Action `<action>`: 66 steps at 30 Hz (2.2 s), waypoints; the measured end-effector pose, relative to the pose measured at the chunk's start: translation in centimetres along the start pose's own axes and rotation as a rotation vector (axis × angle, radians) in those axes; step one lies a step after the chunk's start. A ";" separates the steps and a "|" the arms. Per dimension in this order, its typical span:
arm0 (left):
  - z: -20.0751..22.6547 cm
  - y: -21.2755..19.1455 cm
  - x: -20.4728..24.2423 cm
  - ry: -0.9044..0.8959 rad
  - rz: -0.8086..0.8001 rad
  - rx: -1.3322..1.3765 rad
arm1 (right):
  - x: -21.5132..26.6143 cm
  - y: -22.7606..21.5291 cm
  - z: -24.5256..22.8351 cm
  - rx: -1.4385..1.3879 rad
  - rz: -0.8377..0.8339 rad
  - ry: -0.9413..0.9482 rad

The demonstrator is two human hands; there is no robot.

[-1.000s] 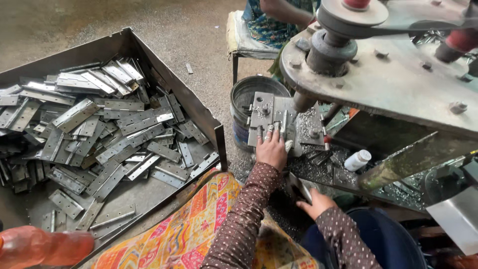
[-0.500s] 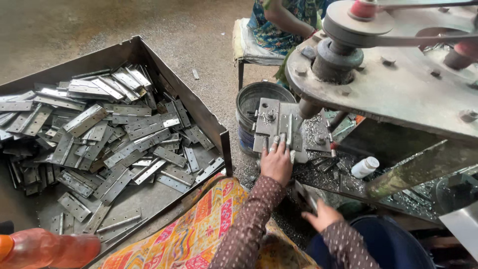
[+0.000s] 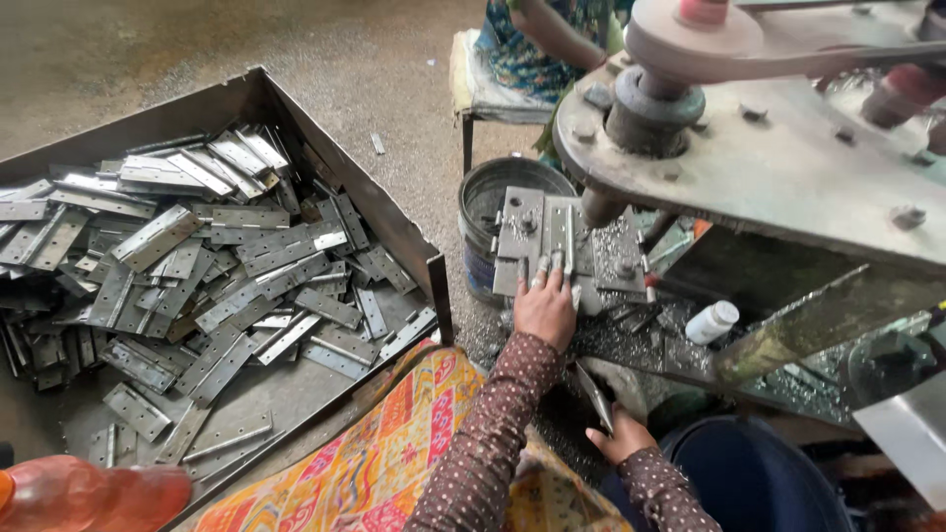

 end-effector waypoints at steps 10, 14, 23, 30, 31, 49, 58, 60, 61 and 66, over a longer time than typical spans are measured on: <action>-2.0 1.8 -4.5 -0.029 0.104 0.045 | 0.2 -2.2 -1.3 0.196 -0.013 0.100; -2.1 1.3 -4.1 0.022 0.143 -0.023 | 0.5 2.1 -0.2 0.232 -0.013 0.159; -4.8 -3.4 5.5 0.163 0.521 0.278 | 0.3 -7.4 0.7 0.104 0.293 0.027; -21.4 -2.5 10.5 -0.721 0.473 0.267 | -0.5 -10.8 0.6 -0.251 0.537 -0.181; -23.6 -2.5 10.5 -0.812 0.474 0.253 | -0.9 -10.5 0.9 -0.276 0.544 -0.168; -34.4 -0.2 11.4 -1.236 0.588 0.458 | -1.5 -10.0 4.0 -0.161 0.508 -0.152; -35.6 -0.1 16.0 -0.598 1.162 1.410 | 2.1 -13.2 -2.9 -0.035 0.452 -0.142; -31.9 -1.2 17.2 -0.530 1.063 1.667 | 3.3 -13.9 -5.1 0.007 0.438 -0.013; -29.8 -1.9 17.4 -0.499 0.997 1.795 | 3.7 -14.2 -6.1 0.007 0.434 0.003; -18.2 -6.7 15.3 -0.383 0.457 2.033 | 5.0 -15.5 -9.5 -0.031 0.442 0.007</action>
Point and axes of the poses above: each hand's wrist, its own x-axis away from the middle knuckle, its own y-axis out of the palm, z = x × y, the point moved 2 cm from there along -x, towards the middle knuckle, and after that the axes turned 7 degrees about x, right-handed, at the moved point
